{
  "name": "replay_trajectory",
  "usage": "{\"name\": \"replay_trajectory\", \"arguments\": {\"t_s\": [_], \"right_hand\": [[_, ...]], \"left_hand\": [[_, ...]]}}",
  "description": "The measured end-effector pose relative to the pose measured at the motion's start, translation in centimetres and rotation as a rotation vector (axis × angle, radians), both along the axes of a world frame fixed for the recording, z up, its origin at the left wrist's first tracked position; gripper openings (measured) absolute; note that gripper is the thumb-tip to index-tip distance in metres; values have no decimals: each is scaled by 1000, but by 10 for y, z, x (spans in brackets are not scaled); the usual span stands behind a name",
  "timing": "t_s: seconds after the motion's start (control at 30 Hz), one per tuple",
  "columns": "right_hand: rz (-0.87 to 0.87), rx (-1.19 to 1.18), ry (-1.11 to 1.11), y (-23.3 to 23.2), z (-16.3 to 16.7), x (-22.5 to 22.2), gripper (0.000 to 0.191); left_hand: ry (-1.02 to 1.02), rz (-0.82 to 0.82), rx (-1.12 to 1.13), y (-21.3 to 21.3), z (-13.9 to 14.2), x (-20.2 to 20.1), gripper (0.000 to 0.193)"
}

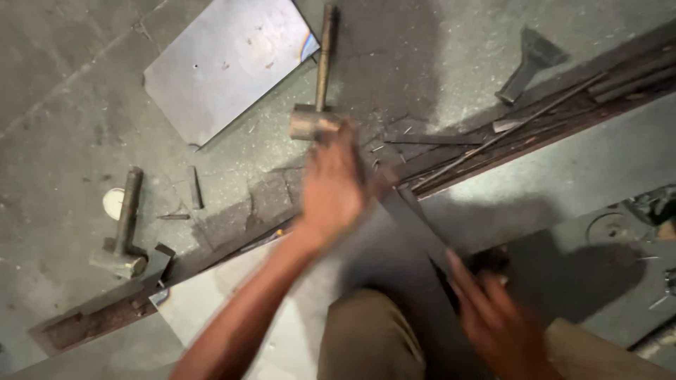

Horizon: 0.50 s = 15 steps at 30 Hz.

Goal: The person files the edges of a metal sheet and uses a mallet to flatten the corners of a metal assembly while sitting on the floor.

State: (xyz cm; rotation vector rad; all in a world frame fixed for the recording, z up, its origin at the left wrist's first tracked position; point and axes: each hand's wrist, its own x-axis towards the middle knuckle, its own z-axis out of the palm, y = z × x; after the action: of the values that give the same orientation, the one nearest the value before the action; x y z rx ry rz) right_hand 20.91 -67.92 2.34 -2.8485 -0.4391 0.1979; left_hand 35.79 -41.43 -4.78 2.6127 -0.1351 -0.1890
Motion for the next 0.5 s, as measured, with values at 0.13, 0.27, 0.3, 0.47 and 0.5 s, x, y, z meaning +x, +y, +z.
{"name": "replay_trajectory", "arguments": {"t_s": [0.13, 0.27, 0.3, 0.47, 0.5], "right_hand": [[-65, -30, 120, 53, -37, 78, 55], [-239, 437, 193, 39, -24, 102, 54], [-238, 583, 106, 26, -14, 100, 48], [-413, 551, 97, -26, 19, 82, 48], [-489, 523, 155, -31, 20, 78, 50]], "left_hand": [[-261, 2, 165, 51, -8, 95, 88], [29, 593, -253, 39, -16, 84, 60], [341, 599, -320, 28, -18, 68, 57], [708, -56, -193, -28, -26, 31, 71], [691, -26, -224, -30, -26, 38, 65]]}}
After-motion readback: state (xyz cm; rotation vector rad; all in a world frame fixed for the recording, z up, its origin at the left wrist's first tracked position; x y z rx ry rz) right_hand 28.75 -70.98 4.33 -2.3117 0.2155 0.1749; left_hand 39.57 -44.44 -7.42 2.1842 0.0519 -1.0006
